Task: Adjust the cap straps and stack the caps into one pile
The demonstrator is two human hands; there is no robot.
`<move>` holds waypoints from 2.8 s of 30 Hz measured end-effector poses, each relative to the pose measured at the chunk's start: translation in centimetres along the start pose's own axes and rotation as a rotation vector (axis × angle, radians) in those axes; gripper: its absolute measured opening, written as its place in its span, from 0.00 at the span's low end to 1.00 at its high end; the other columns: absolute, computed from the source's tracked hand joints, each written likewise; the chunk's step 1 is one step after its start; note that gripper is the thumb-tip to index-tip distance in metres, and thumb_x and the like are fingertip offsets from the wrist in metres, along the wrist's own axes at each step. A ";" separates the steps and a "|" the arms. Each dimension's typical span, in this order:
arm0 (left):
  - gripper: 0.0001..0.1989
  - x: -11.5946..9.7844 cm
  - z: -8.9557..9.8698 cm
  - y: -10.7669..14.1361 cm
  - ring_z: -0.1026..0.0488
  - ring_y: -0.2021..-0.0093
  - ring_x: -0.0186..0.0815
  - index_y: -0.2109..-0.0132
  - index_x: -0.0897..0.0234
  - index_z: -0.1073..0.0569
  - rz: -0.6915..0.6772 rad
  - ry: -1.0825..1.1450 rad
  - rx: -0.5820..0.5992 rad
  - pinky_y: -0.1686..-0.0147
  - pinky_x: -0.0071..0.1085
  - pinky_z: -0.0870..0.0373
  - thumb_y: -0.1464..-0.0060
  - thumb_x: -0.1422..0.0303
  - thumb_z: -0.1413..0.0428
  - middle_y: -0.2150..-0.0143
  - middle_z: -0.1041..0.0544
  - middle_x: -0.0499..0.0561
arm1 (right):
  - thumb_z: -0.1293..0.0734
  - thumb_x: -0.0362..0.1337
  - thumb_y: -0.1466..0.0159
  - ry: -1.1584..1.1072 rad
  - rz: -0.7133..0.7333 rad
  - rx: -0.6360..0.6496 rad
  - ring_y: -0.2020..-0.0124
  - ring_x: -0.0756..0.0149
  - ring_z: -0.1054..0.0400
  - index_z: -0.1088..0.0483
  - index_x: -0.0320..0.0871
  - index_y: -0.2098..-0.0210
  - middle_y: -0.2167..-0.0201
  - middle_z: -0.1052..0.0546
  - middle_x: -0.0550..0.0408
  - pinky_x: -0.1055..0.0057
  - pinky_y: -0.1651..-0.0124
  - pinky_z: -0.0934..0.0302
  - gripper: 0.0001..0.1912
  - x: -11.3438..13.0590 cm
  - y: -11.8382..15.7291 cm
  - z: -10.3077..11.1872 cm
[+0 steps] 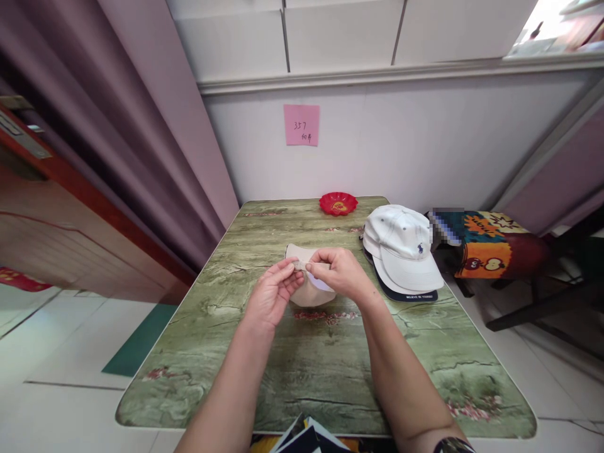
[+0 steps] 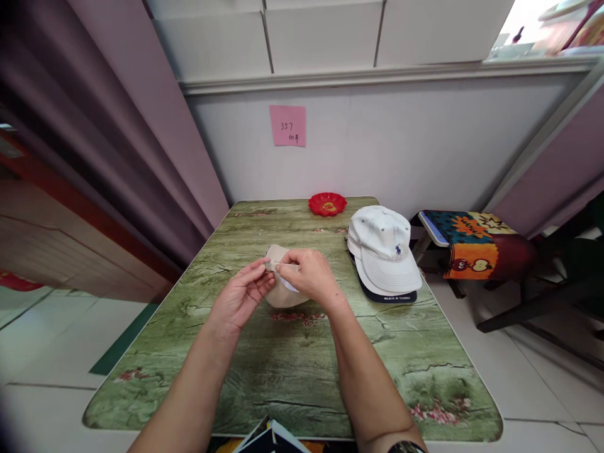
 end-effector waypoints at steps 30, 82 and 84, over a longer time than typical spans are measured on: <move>0.15 -0.1 -0.3 0.7 0.24 0.68 0.33 0.64 0.69 0.22 -0.367 -0.338 -0.059 0.62 0.32 0.25 0.59 0.64 0.32 0.67 0.20 0.51 | 0.32 0.44 0.37 0.071 0.001 0.038 0.74 0.72 0.39 0.22 0.44 0.68 0.73 0.23 0.59 0.74 0.69 0.52 0.11 0.2 0.0 0.1; 0.16 -1.1 0.7 0.4 0.27 0.72 0.30 0.60 0.66 0.25 -0.473 -0.344 -0.132 0.65 0.28 0.29 0.56 0.66 0.33 0.70 0.23 0.47 | 0.27 0.37 0.41 0.238 0.141 -0.007 0.64 0.64 0.29 0.21 0.49 0.61 0.64 0.20 0.57 0.71 0.59 0.44 0.08 -0.1 -0.3 -1.1; 0.15 -1.1 0.7 0.3 0.28 0.73 0.30 0.60 0.67 0.25 -0.456 -0.375 -0.112 0.66 0.28 0.30 0.55 0.66 0.34 0.70 0.23 0.47 | 0.27 0.36 0.42 0.224 0.138 0.001 0.64 0.65 0.29 0.21 0.49 0.60 0.63 0.20 0.57 0.71 0.59 0.44 0.09 -0.2 -0.4 -1.0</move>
Point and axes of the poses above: each hand's wrist, its own y-axis away from the middle knuckle, its own z-axis out of the back of the hand, x = y × z, the point moved 1 cm from there along -y, towards the middle knuckle
